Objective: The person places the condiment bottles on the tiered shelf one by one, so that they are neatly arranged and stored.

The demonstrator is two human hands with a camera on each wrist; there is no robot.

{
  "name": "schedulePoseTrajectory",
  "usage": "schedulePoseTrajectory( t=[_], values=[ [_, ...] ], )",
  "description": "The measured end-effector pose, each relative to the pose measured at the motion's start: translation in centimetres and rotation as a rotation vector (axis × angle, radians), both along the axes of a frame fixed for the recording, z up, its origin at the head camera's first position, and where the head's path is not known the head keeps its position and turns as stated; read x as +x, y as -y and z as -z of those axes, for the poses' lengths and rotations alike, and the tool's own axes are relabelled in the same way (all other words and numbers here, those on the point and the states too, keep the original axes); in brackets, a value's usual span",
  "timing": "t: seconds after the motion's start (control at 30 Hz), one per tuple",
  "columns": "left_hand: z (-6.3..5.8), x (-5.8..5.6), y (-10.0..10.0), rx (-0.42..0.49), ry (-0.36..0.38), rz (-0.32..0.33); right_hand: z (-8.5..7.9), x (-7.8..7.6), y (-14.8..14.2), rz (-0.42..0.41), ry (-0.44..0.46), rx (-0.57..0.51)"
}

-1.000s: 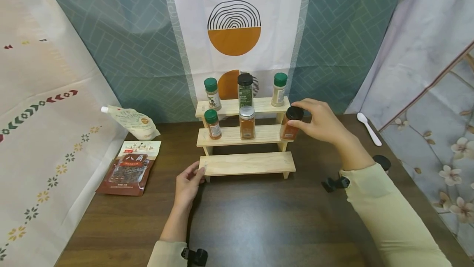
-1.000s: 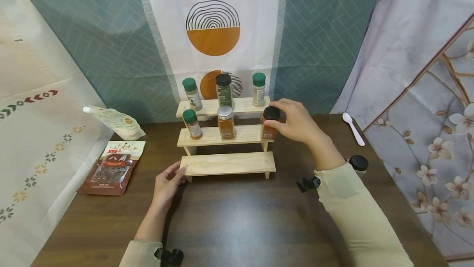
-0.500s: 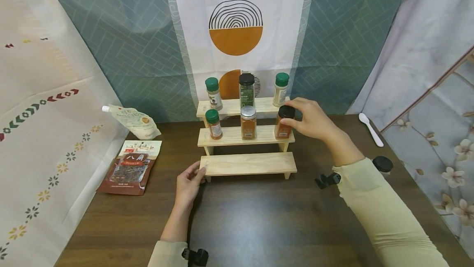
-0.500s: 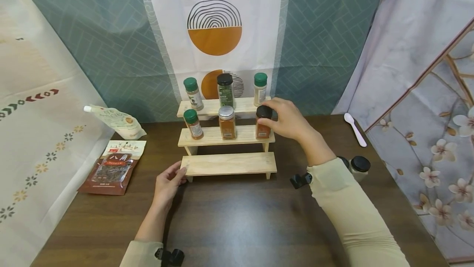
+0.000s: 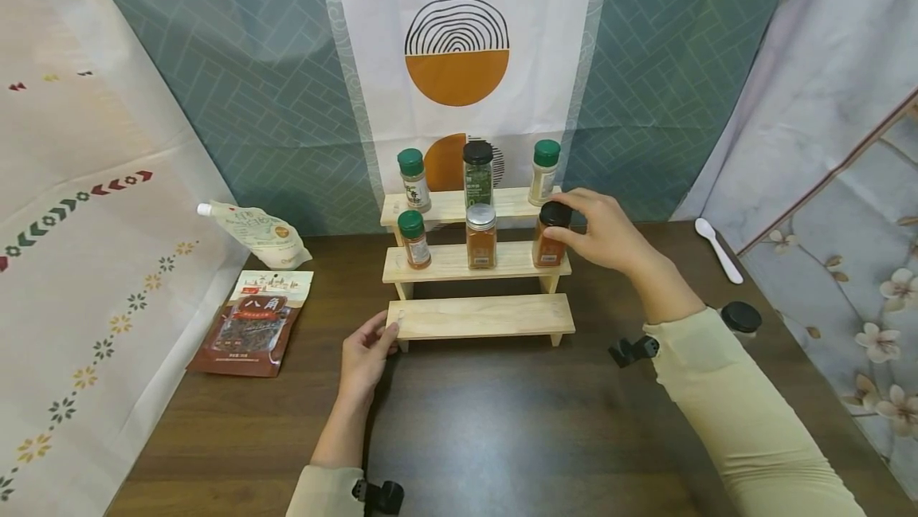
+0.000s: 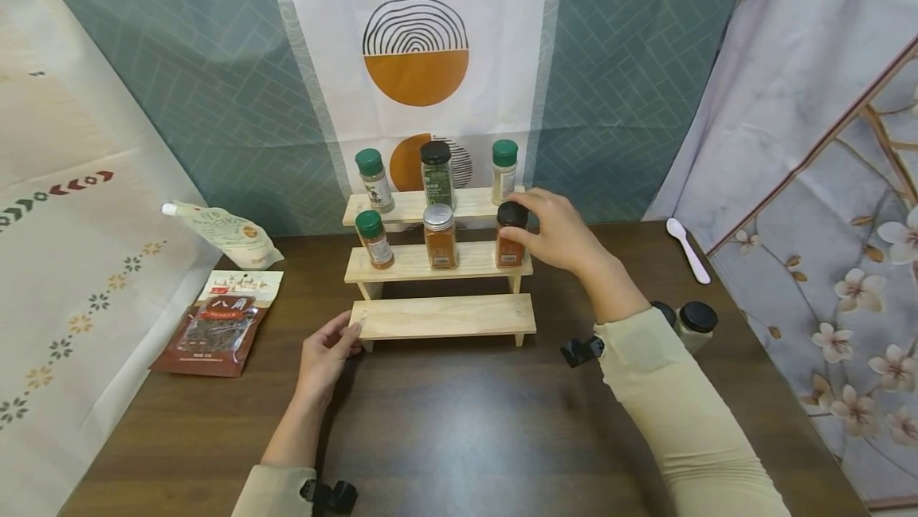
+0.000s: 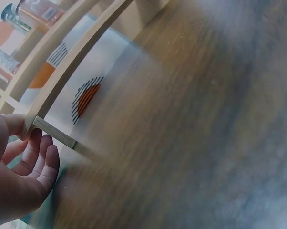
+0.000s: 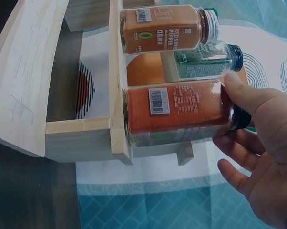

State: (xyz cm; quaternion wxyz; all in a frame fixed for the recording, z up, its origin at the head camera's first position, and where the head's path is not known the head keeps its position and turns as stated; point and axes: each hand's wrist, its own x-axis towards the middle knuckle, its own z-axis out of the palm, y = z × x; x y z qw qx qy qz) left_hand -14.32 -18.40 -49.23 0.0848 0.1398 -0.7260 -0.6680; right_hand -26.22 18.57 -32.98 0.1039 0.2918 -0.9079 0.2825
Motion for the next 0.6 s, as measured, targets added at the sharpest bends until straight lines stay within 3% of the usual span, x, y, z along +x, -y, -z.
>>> schedulePoseTrajectory(
  t=[0.23, 0.6],
  values=[
    [0.1, 0.0, 0.0, -0.001, -0.007, -0.010, 0.6, 0.6, -1.3, 0.024, -0.072, -0.088],
    [0.1, -0.1, 0.0, -0.009, -0.002, -0.010, 1.9, 2.4, -4.5, 0.015, -0.071, -0.073]
  ],
)
